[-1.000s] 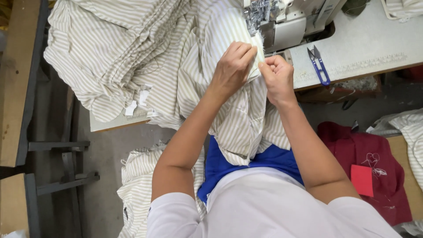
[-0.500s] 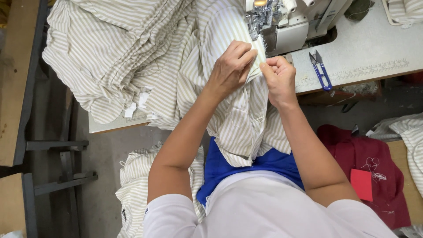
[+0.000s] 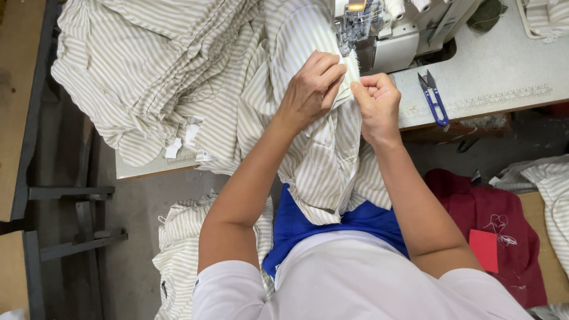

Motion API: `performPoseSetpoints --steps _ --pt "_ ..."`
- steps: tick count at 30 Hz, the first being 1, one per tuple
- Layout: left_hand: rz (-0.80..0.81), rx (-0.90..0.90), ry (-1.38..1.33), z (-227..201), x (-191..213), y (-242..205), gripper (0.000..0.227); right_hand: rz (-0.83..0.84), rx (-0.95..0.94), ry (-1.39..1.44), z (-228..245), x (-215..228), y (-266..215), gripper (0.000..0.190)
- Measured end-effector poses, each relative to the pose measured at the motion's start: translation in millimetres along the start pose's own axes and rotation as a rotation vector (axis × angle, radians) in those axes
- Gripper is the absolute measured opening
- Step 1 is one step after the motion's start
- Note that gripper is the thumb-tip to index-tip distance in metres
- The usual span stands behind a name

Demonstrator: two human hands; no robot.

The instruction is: Inspecting and preparing striped fabric garment pieces at a sewing workstation

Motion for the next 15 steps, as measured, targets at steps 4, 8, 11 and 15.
performPoseSetpoints --steps 4,8,11,15 --pt "-0.006 0.002 -0.012 3.0 0.7 0.0 0.002 -0.009 -0.025 -0.01 0.4 -1.4 1.8 0.012" --pt "-0.004 0.024 -0.028 7.9 1.5 1.4 0.005 -0.036 -0.029 -0.023 -1.7 -1.3 7.2 0.015" --pt "-0.003 0.034 -0.035 10.8 0.6 0.8 0.005 -0.038 -0.032 -0.026 -1.6 -2.4 7.5 0.016" --pt "-0.049 0.015 -0.047 14.3 4.1 5.4 0.01 -0.043 0.0 -0.051 3.4 -7.3 13.8 0.018"
Point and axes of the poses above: each hand's wrist, its own y-axis towards the middle knuckle, its own x-axis out of the back of the hand, z = x × y, the point moved 4 cm from there along y, towards the middle knuckle, and after that the axes turned 2 degrees about y, right-handed, at the moved point
